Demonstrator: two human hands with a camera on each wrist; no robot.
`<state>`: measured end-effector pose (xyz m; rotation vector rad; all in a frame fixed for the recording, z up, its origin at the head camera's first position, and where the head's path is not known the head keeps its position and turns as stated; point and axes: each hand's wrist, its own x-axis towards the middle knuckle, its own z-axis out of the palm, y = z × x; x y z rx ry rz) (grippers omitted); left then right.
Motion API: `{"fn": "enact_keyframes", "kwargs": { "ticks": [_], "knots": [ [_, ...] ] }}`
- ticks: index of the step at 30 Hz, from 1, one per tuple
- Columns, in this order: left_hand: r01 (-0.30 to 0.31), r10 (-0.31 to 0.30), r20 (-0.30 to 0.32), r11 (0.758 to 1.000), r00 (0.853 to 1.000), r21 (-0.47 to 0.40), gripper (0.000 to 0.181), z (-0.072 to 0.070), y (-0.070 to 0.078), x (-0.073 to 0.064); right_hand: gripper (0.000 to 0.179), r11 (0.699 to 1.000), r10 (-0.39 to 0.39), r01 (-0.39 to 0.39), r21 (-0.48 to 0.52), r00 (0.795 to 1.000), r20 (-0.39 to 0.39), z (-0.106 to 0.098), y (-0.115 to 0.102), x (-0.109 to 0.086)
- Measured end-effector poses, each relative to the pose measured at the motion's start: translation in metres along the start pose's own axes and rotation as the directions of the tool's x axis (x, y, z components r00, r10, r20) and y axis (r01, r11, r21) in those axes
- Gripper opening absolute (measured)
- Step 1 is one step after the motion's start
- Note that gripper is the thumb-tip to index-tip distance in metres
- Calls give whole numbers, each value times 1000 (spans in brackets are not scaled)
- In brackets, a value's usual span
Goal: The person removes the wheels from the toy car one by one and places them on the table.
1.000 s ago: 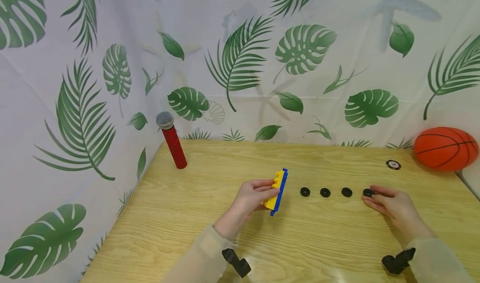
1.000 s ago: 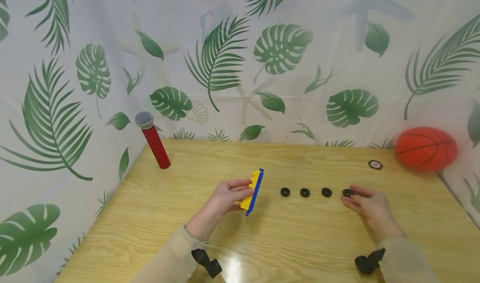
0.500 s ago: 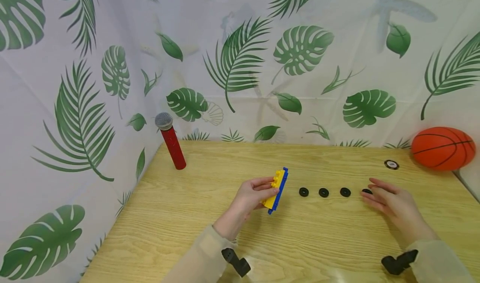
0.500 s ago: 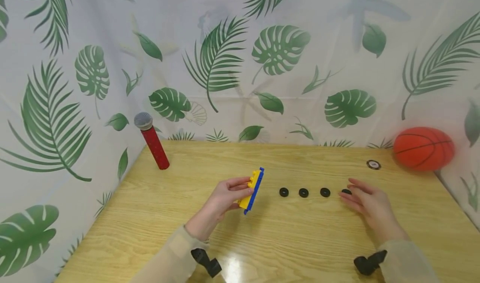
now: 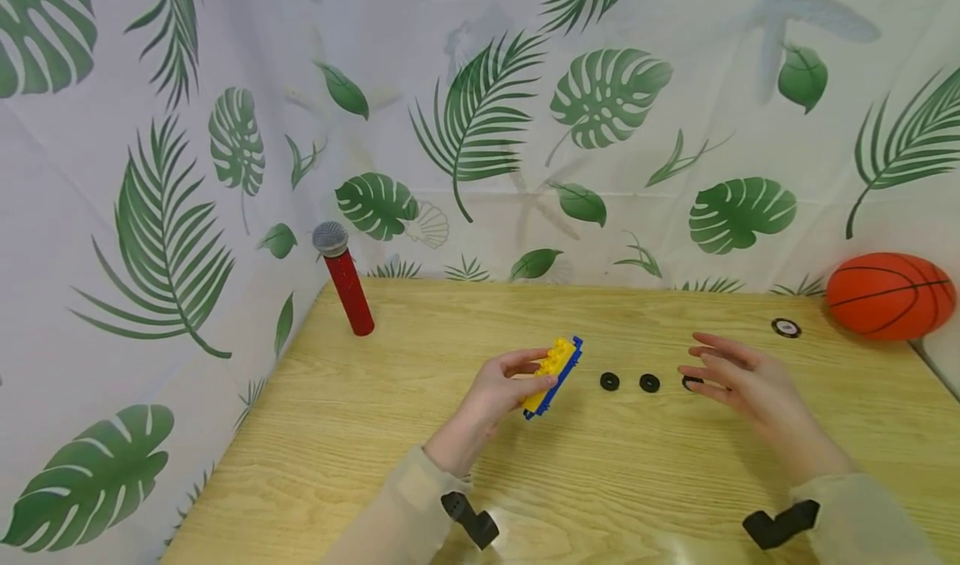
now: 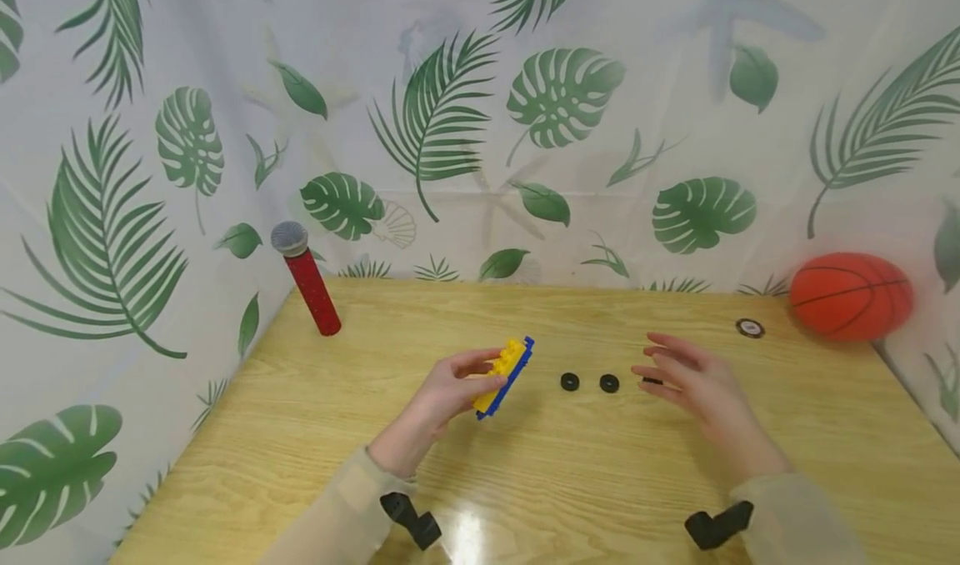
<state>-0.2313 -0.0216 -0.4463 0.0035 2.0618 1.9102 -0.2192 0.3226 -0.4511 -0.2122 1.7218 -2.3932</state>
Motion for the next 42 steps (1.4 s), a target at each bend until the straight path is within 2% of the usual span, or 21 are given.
{"fn": "enact_keyframes", "kwargs": {
  "ticks": [6, 9, 16, 23, 27, 33, 42],
  "knots": [
    [-26, 25, 29, 999, 999, 35, 40, 0, 3, 0, 34, 982, -9, 17, -190, 999, 42, 30, 1, 3],
    [-29, 27, 37, 999, 999, 32, 40, 1, 3, -1, 35, 972, 3, 12, -237, 998, 62, 44, 3, 4],
    [-32, 32, 40, 999, 999, 18, 46, 2, 5, -3, 36, 963, 38, -22, -270, 998, 54, 70, 8, 5],
    [-89, 88, 67, 996, 994, 11, 50, 3, 5, -4, 36, 964, 39, -13, -266, 995, 92, 87, 14, 8],
    [-103, 103, 91, 995, 991, 4, 51, 4, 5, -3, 39, 957, 70, -44, -288, 994, 80, 93, 16, 6],
    [-113, 114, 128, 993, 985, -18, 59, 3, 6, -5, 48, 953, 93, -54, -298, 989, 117, 98, 18, 5],
    [-127, 118, 166, 991, 979, 43, 64, 7, 8, -6, 62, 942, 121, -79, -326, 986, 110, 101, 19, 1]
  ]
}}
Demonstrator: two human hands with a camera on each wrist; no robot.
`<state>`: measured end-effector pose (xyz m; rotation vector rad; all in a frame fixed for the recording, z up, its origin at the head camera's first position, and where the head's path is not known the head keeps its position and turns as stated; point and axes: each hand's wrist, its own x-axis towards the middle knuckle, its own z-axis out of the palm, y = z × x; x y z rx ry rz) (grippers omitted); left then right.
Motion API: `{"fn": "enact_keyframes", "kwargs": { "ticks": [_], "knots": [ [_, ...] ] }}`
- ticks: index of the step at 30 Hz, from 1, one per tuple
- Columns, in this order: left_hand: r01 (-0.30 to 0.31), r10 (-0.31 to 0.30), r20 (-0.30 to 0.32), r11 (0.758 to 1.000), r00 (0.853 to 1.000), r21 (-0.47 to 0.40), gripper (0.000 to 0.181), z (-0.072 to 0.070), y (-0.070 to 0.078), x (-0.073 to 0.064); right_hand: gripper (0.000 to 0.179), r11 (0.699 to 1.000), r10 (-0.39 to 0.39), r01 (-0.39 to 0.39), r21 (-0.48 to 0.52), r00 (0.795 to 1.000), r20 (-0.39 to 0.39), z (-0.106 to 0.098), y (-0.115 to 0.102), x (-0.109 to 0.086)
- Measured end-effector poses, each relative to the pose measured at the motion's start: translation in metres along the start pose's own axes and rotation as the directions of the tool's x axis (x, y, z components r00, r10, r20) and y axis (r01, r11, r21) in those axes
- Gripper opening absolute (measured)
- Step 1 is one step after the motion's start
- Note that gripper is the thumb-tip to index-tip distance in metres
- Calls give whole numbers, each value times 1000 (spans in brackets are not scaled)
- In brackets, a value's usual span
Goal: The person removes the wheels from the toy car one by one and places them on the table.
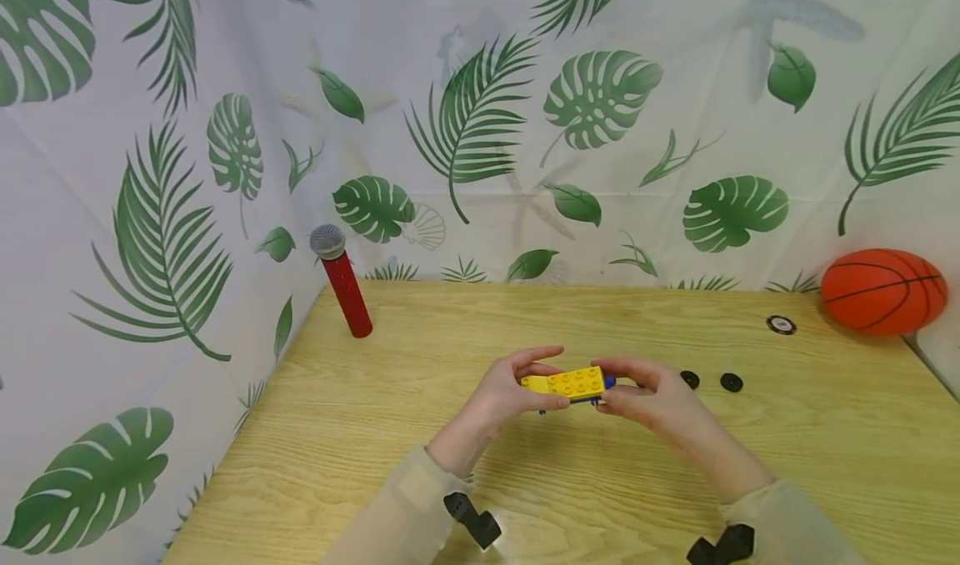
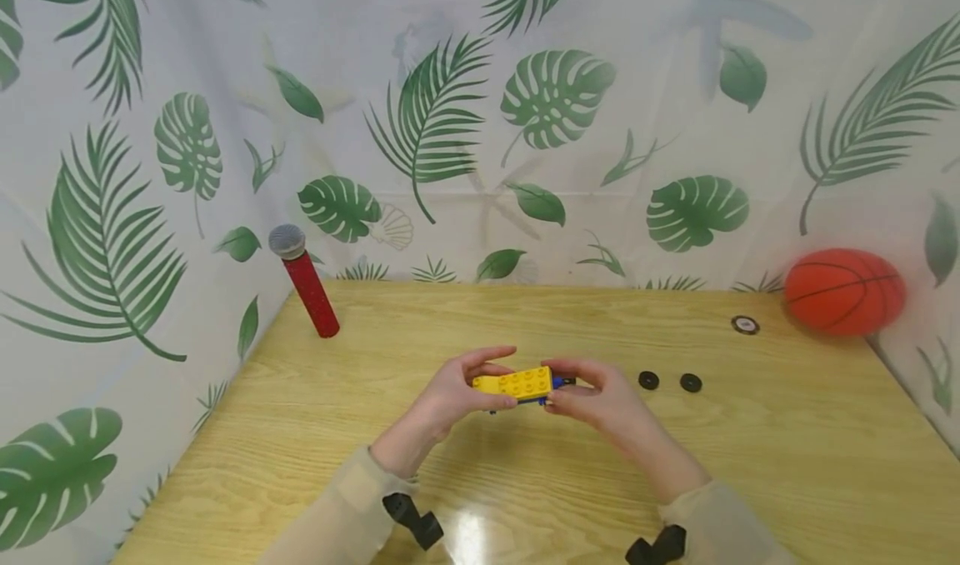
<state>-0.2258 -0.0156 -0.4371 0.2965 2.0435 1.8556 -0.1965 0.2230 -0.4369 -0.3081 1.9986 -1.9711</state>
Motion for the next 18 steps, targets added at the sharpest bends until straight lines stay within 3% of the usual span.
{"fn": "enact_keyframes", "kwargs": {
  "ticks": [11, 18],
  "knots": [
    [-4, 3, -8, 1000, 1000, -23, 62, -6, -5, 0, 64, 1000, 4, -4, 3, 1000, -12, -7, 1, -5],
    [-2, 3, 12, 997, 1000, -75, 47, -11, -8, -1, 60, 1000, -22, 22, 4, 1000, -14, -11, 4, -7]
  ]
}}
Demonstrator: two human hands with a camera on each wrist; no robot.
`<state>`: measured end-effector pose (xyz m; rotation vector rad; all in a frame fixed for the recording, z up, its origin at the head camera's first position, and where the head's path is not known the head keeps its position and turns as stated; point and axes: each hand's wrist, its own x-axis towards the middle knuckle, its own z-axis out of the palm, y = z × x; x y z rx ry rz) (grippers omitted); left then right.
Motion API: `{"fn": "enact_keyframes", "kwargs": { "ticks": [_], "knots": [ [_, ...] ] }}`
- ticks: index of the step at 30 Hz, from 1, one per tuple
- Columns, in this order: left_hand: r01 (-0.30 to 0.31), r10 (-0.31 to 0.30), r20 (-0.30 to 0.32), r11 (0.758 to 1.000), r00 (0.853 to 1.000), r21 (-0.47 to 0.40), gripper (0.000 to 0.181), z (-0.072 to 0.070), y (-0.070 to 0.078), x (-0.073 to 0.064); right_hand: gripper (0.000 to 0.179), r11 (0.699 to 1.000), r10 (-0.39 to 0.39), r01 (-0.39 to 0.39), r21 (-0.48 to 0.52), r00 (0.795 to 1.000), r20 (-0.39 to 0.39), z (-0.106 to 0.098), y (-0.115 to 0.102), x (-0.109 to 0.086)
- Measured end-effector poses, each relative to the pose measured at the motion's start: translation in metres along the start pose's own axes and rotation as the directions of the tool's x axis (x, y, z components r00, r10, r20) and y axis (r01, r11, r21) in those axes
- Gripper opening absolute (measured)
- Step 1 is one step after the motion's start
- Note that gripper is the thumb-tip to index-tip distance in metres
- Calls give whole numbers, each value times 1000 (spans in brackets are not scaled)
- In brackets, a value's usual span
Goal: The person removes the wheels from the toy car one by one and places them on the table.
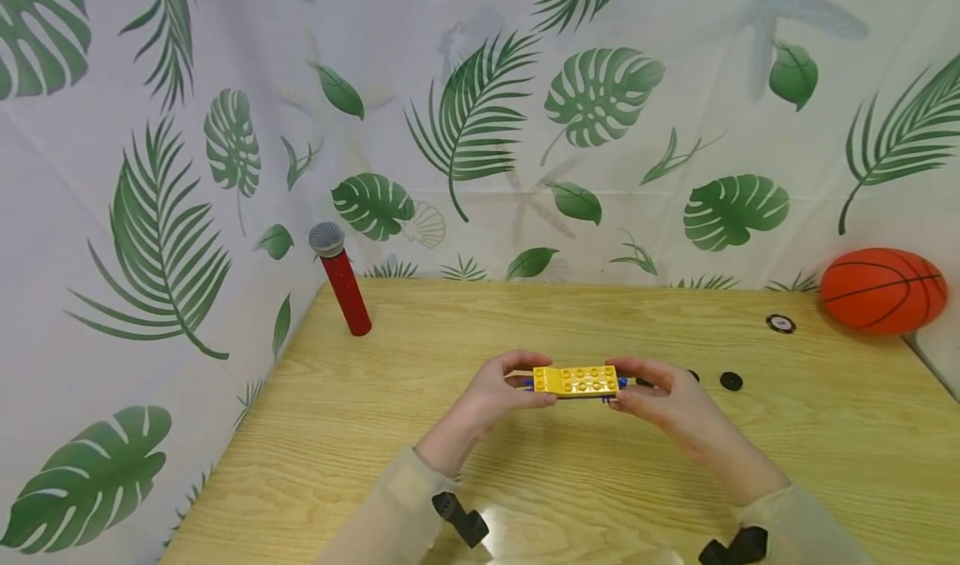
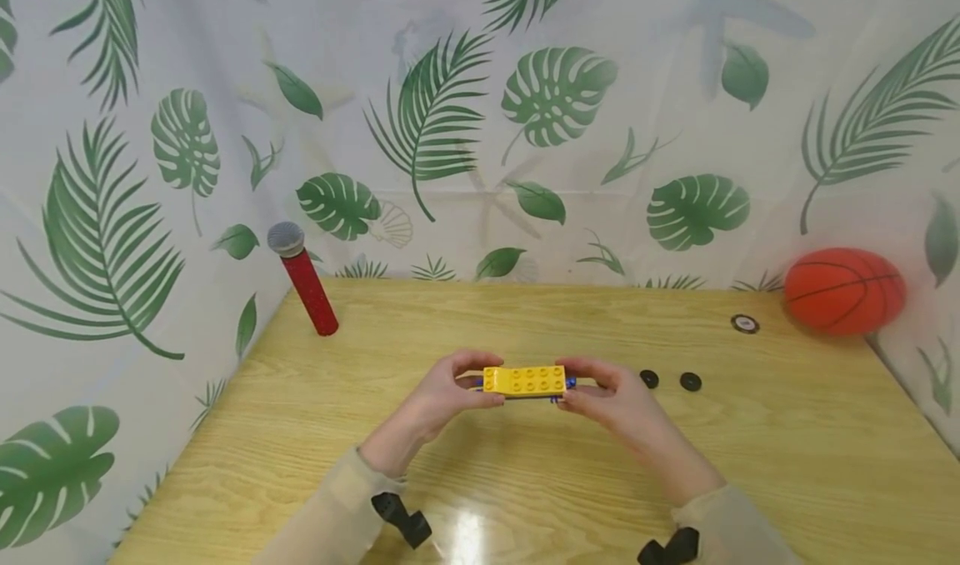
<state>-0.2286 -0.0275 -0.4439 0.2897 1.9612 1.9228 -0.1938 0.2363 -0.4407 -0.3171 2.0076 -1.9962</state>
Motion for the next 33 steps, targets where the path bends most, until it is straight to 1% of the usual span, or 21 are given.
{"fn": "enact_keyframes", "kwargs": {
  "ticks": [5, 14, 16, 20, 24, 28, 33],
  "knots": [
    [19, -19, -4, 1000, 1000, 21, 40, -4, -3, -1, 61, 998, 30, -31, -61, 1000, -9, 0, 4, 1],
    [19, -19, 2, 999, 1000, 29, 41, -10, -10, -1, 61, 990, 75, -77, -117, 997, -24, 3, 11, 3],
    [24, -24, -3, 998, 1000, 50, 40, -11, -11, -1, 62, 984, 100, -104, -142, 994, -31, 4, 12, 4],
    [42, -40, -19, 992, 999, 119, 38, -11, -15, -2, 63, 968, 142, -147, -203, 989, -40, 5, 17, 6],
    [71, -64, -45, 982, 997, 177, 36, -9, -20, -3, 62, 956, 161, -167, -240, 986, -45, 6, 24, 7],
    [92, -80, -63, 970, 995, 224, 35, -7, -24, -6, 60, 954, 156, -159, -253, 987, -32, 6, 32, 7],
    [114, -100, -71, 965, 993, 235, 35, -5, -26, -7, 57, 957, 166, -171, -235, 985, -37, 5, 39, 8]
  ]
}}
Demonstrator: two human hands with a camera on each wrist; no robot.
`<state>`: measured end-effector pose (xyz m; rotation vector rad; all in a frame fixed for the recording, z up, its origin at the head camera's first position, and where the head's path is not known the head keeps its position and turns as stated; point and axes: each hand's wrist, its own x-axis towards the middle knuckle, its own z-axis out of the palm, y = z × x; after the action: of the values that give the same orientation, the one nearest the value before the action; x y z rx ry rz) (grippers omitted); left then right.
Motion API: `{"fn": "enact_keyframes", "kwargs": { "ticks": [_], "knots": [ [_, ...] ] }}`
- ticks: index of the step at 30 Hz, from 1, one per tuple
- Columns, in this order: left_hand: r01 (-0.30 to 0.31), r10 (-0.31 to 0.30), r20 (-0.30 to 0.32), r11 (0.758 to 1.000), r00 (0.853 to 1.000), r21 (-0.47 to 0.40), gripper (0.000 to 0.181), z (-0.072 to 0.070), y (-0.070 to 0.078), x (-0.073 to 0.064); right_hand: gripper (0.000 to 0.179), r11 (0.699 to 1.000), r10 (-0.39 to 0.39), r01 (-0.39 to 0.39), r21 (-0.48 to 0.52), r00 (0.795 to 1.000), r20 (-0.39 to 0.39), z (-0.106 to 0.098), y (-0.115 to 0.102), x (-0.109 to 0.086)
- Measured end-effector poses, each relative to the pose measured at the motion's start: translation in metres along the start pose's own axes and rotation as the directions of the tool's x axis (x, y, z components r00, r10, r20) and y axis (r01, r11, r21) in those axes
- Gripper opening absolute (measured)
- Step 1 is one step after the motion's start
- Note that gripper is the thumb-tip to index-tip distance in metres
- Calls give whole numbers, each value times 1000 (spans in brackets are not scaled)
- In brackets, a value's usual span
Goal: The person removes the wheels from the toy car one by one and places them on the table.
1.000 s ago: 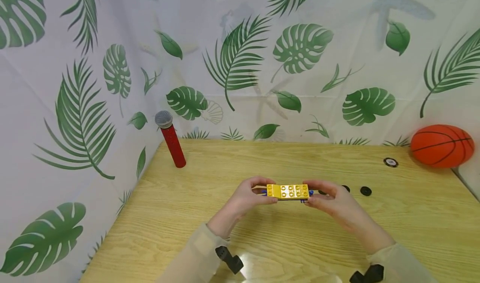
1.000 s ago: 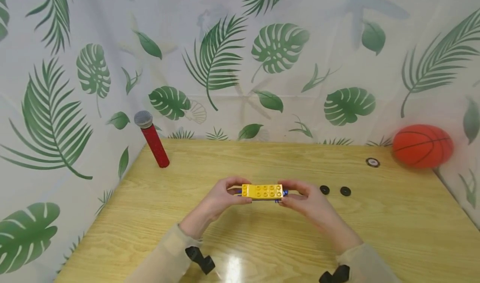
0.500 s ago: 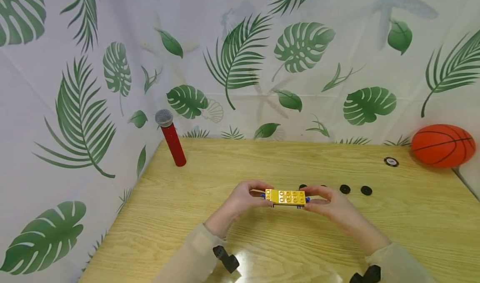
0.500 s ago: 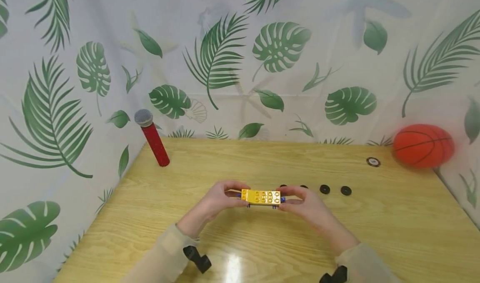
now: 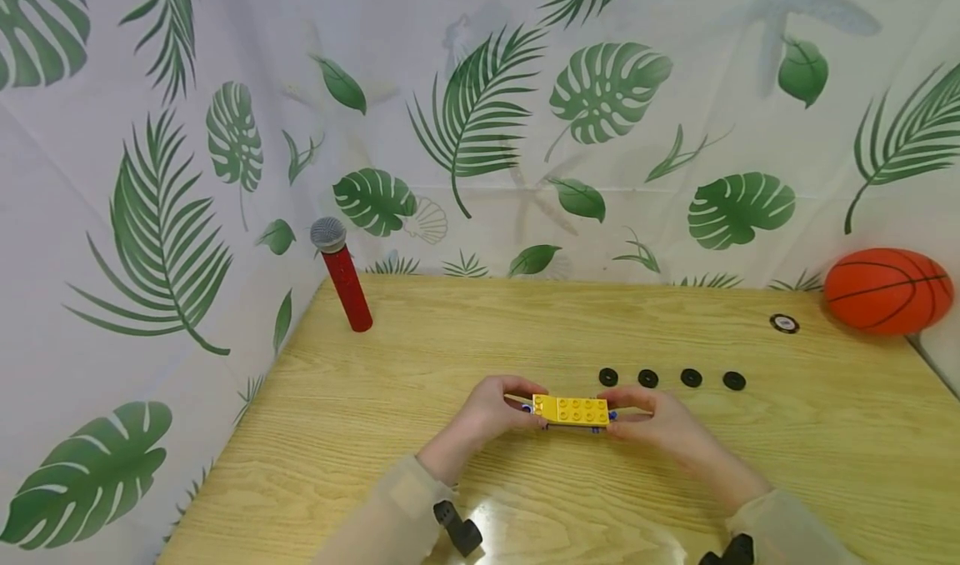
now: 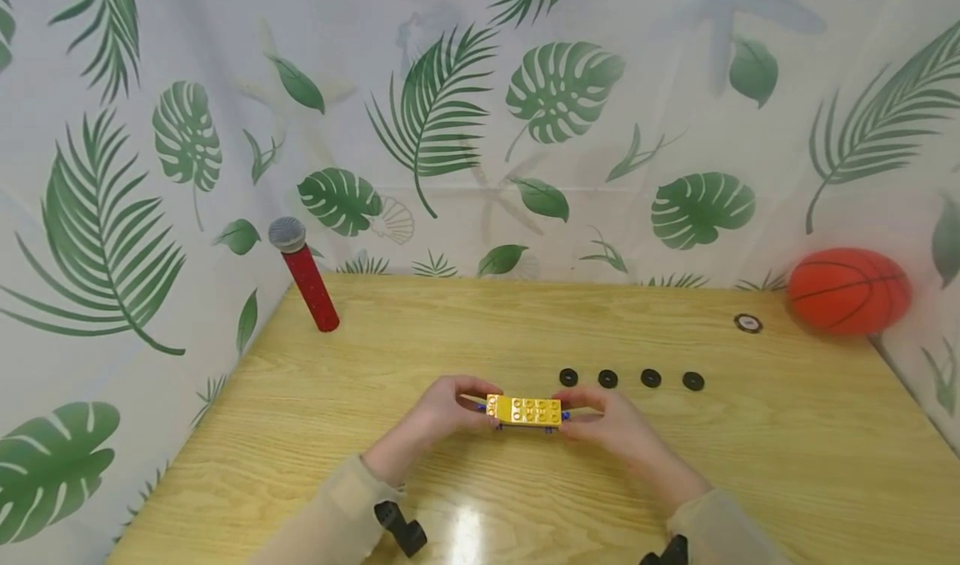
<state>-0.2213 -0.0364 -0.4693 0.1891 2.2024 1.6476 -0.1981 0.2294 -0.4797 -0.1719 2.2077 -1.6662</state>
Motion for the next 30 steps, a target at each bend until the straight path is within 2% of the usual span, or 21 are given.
{"fn": "enact_keyframes", "kwargs": {
  "ticks": [3, 7, 11, 21, 30],
  "knots": [
    [2, -2, 1, 1000, 1000, 7, 35, 0, -1, 1, 55, 1000, -5, 5, 11, 1000, 3, 0, 2, 1],
    [9, -9, 4, 1000, 1000, 12, 36, 1, -2, 2, 52, 999, -17, 17, -29, 1000, 4, 0, 5, 1],
    [14, -14, -2, 1000, 1000, 17, 38, 4, -6, 3, 49, 996, 7, -8, -90, 1000, -19, 1, 7, 1],
    [14, -13, -12, 996, 1000, 85, 36, 10, -12, 6, 46, 992, 51, -58, -108, 997, -65, 6, 9, 2],
    [-8, 12, -26, 991, 1000, 135, 33, 11, -8, 4, 45, 980, 66, -85, -180, 992, -106, 7, 7, 4]
  ]
}}
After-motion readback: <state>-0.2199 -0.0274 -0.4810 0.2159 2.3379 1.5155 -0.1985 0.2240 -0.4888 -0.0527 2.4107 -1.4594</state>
